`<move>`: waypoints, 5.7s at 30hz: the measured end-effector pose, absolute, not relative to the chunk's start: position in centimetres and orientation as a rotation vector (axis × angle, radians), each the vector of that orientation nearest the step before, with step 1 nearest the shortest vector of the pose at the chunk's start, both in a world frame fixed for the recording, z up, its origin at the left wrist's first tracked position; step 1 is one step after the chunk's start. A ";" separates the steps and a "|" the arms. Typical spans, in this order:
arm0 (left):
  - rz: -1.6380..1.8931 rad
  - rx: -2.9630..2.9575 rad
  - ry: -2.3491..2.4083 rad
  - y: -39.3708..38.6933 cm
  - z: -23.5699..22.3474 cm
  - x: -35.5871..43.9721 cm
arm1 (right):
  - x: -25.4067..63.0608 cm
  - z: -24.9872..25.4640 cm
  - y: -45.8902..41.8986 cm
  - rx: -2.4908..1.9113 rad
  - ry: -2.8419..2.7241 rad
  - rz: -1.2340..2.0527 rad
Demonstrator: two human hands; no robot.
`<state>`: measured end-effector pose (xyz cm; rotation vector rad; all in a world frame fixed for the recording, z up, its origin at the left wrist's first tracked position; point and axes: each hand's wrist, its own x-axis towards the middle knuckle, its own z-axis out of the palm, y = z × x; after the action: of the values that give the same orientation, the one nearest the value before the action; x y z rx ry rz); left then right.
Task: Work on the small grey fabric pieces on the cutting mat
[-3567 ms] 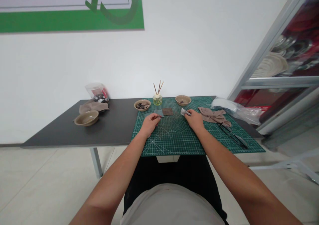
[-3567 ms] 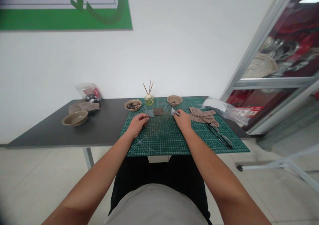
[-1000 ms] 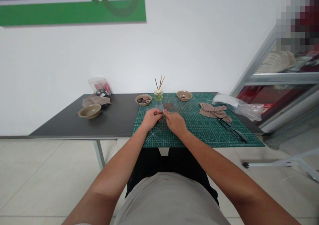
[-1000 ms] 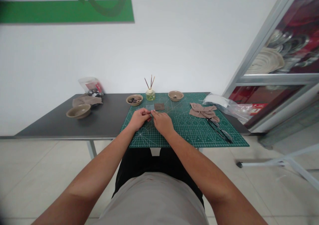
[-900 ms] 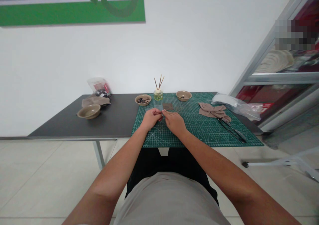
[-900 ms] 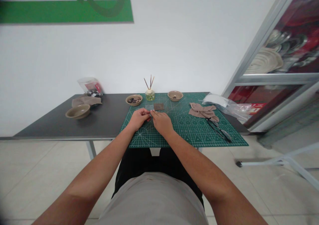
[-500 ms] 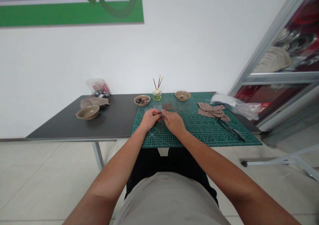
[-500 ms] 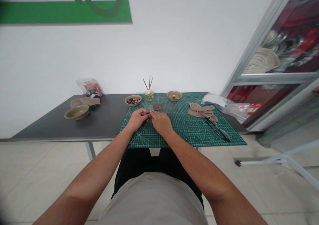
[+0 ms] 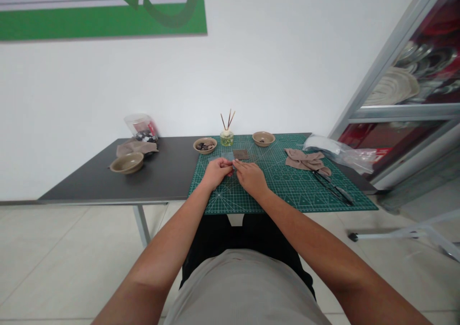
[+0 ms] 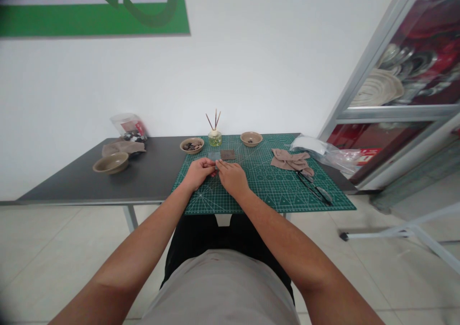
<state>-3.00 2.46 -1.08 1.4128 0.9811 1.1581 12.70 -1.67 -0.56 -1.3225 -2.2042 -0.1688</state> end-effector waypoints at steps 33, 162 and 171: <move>1.173 1.300 0.944 2.4 -1.1 -2.8 | 12.8 -1.2 -1.3 -1.303 -2.204 -0.255; 1.162 1.309 0.861 2.7 -1.6 -2.8 | 12.6 -0.4 -2.1 -1.415 -2.215 -0.243; 1.144 1.339 0.869 2.6 -1.4 -2.9 | 12.7 -0.4 -2.1 -1.395 -2.201 -0.236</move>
<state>-2.88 2.57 -1.39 1.3388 0.8688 1.1438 12.67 -2.06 -0.38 -1.3952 -2.2013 -0.2360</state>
